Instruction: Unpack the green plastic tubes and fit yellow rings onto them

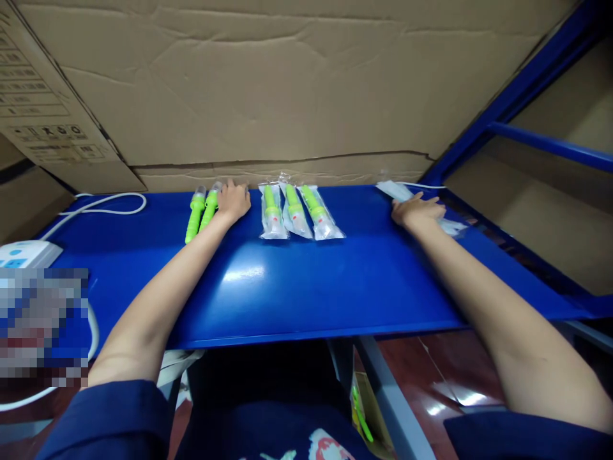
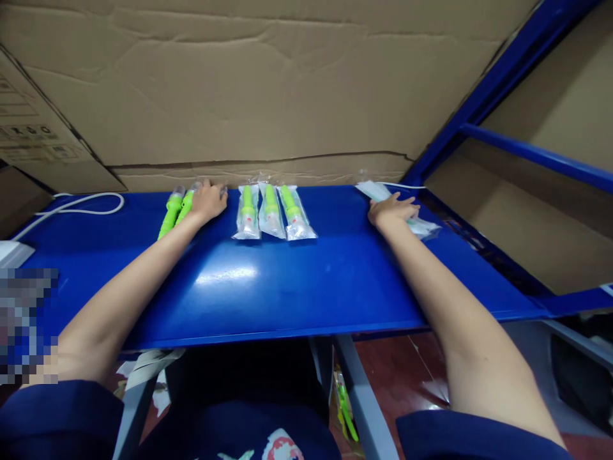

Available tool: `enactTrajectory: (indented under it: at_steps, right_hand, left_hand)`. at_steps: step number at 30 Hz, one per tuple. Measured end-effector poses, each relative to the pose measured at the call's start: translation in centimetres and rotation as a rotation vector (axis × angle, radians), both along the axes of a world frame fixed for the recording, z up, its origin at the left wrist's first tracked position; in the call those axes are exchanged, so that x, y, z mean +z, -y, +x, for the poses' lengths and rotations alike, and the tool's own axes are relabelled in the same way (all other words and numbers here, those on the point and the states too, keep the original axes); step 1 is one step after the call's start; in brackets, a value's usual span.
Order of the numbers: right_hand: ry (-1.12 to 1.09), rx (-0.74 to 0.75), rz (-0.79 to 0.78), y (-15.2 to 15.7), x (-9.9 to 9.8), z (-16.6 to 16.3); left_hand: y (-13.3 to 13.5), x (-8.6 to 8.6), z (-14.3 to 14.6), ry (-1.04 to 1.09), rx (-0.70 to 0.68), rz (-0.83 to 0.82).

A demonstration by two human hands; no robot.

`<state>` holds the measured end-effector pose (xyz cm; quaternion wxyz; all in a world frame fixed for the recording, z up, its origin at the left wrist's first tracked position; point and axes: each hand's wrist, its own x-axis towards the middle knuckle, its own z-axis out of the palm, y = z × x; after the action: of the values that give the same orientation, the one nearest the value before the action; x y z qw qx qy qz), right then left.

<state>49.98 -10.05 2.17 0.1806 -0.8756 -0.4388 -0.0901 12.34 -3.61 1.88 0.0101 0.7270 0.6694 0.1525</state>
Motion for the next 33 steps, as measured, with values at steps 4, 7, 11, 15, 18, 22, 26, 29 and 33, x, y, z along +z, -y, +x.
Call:
enactTrajectory:
  at_steps: [4, 7, 11, 15, 18, 22, 26, 29, 33]
  right_hand:
    - [-0.085, -0.164, -0.201, -3.0, -1.6, 2.5]
    - [0.008, -0.103, -0.121, -3.4, -2.3, 2.5]
    - [0.211, 0.306, 0.024, -1.2, -1.6, -1.5]
    - [0.245, 0.674, 0.014, 0.8, -0.1, -7.6]
    - [0.195, 0.926, -0.024, 1.0, 0.7, -11.2]
    - [0.131, 1.274, -0.136, 0.2, 1.2, -13.3]
    - [0.020, 1.438, -0.181, -0.5, 1.5, -12.7]
    - [-0.082, 1.497, -0.181, -0.7, 1.6, -11.5]
    - [-0.112, 1.538, -0.137, -0.7, 1.3, -10.8]
  left_hand:
    - [0.6, 0.2, 0.0, 0.023, -0.204, 0.133]
    - [1.8, 0.3, 0.3, 0.111, -0.583, 0.152]
    - [4.1, 0.4, 0.7, 0.178, -0.700, 0.000]
    - [5.8, 0.5, 0.2, 0.207, -0.643, -0.071]
    - [6.6, 0.1, -0.6, 0.238, -0.638, -0.163]
    - [7.1, -1.1, -1.2, 0.267, -0.602, -0.216]
    - [7.3, -2.1, -1.1, 0.357, -0.615, -0.173]
    - [7.7, -2.5, -0.6, 0.408, -0.554, -0.097]
    - [8.7, -2.5, 0.3, 0.370, -0.466, -0.065]
